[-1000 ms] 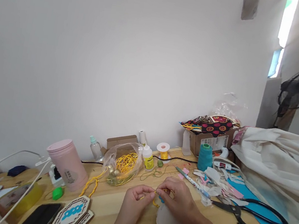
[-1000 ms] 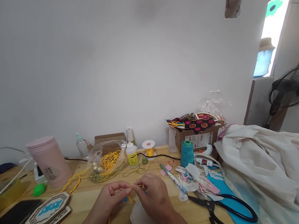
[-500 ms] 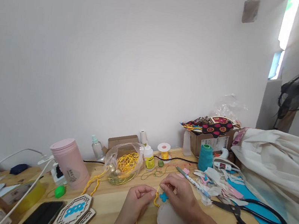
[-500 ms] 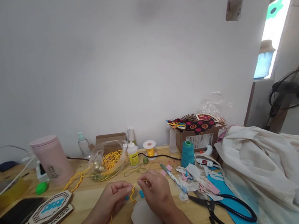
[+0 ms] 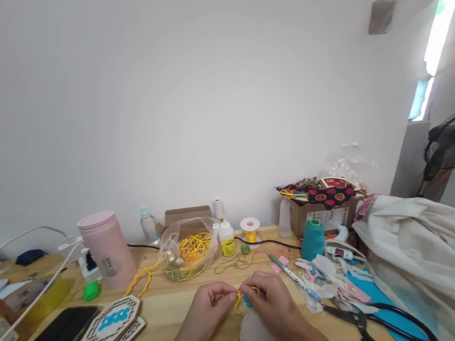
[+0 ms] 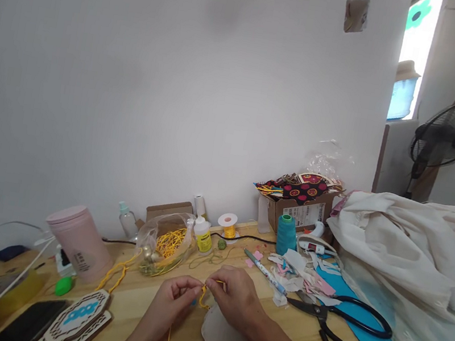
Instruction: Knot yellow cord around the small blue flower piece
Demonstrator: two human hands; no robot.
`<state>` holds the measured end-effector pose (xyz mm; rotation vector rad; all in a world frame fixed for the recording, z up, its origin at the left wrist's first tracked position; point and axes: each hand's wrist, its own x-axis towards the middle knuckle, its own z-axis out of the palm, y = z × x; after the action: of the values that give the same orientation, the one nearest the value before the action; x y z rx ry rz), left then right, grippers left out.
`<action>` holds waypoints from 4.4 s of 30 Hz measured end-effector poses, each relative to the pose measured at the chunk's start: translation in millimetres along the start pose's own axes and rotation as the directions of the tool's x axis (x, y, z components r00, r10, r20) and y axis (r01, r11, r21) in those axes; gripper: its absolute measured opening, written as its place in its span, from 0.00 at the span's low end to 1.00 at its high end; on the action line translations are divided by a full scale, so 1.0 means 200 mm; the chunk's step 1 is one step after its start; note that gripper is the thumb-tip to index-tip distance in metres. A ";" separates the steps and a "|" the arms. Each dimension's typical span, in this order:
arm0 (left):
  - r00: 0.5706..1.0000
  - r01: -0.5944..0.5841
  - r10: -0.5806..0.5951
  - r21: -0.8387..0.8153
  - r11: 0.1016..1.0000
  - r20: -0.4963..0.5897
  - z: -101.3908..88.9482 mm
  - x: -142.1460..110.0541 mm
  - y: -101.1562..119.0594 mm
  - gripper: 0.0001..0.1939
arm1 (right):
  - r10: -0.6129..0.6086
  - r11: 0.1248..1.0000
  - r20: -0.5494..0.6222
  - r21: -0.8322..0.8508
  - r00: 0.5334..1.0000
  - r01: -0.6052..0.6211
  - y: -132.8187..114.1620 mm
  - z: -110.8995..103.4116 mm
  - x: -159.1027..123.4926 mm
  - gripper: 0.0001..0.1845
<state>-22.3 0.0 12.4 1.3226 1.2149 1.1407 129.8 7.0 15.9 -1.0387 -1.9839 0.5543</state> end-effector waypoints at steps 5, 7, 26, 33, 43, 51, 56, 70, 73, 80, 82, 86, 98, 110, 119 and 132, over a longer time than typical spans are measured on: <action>1.000 -0.019 0.017 0.092 0.996 0.020 -0.02 0.01 -0.02 0.09 | 0.019 0.999 -0.001 -0.032 1.000 -0.019 0.00 0.00 0.00 0.10; 1.000 -0.017 0.017 0.096 0.995 0.007 -0.02 0.01 -0.02 0.08 | 0.021 0.999 -0.007 -0.032 1.000 -0.022 0.00 0.00 0.00 0.10; 0.995 -0.083 0.091 0.155 0.984 -0.047 0.01 -0.01 0.04 0.06 | -0.060 0.988 -0.036 -0.146 0.998 0.054 0.00 0.01 0.00 0.10; 0.999 -0.025 0.027 0.045 0.999 -0.031 0.01 -0.01 0.02 0.08 | -0.109 0.985 -0.048 -0.140 0.993 0.101 0.01 0.00 0.00 0.11; 0.997 -0.065 0.071 0.131 0.989 -0.037 0.00 -0.01 0.02 0.08 | -0.110 0.977 -0.039 -0.188 0.993 0.101 0.01 0.01 -0.01 0.10; 0.998 -0.063 0.065 0.113 0.992 -0.016 0.00 0.00 0.02 0.07 | -0.079 0.983 -0.034 -0.171 0.996 0.072 0.01 0.01 0.00 0.12; 0.998 -0.056 0.058 0.082 0.995 -0.022 0.01 -0.01 0.03 0.07 | -0.043 0.997 -0.063 -0.066 0.997 0.039 0.02 0.02 0.01 0.12; 0.995 0.087 -0.092 -0.163 0.983 -0.023 0.00 0.01 -0.02 0.11 | 0.369 0.018 0.479 0.853 0.797 -0.522 0.04 -0.12 0.03 0.06; 0.995 0.091 -0.099 -0.193 0.977 -0.032 -0.01 0.00 -0.02 0.12 | 0.334 -0.001 0.540 0.820 0.772 -0.573 0.03 -0.11 0.02 0.06; 0.996 -0.003 -0.006 -0.103 0.995 -0.085 -0.02 0.00 0.01 0.10 | 0.365 0.403 0.381 0.758 0.850 -0.513 -0.03 -0.05 0.02 0.20; 0.997 -0.004 -0.003 -0.089 0.996 -0.074 -0.01 -0.01 0.02 0.10 | 0.363 0.536 0.281 0.717 0.889 -0.445 -0.02 -0.02 0.02 0.20; 0.999 -0.019 0.015 -0.073 0.997 -0.046 0.01 -0.01 0.03 0.09 | 0.190 0.850 0.112 0.478 0.975 -0.221 0.01 0.02 0.02 0.12; 0.998 -0.021 0.025 0.072 0.997 -0.049 0.02 -0.02 0.03 0.08 | 0.167 0.969 -0.036 0.192 0.985 -0.157 0.01 0.01 0.02 0.10; 0.983 -0.054 0.077 0.135 0.989 -0.166 0.06 -0.03 0.04 0.06 | 0.355 0.093 0.574 0.764 0.738 -0.639 0.00 -0.07 0.01 0.06; 0.995 -0.003 -0.007 -0.100 0.995 -0.097 0.05 -0.02 0.03 0.09 | 0.310 0.602 0.308 0.668 0.899 -0.437 -0.04 0.00 0.02 0.08; 0.995 0.055 -0.065 -0.124 0.991 -0.077 0.05 -0.01 0.02 0.12 | 0.086 0.996 0.011 0.012 0.996 -0.086 -0.02 0.06 -0.03 0.08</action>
<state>-12.7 -2.4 15.2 1.1509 1.2156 1.2151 119.4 -0.3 8.6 -1.1200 -1.9493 0.6184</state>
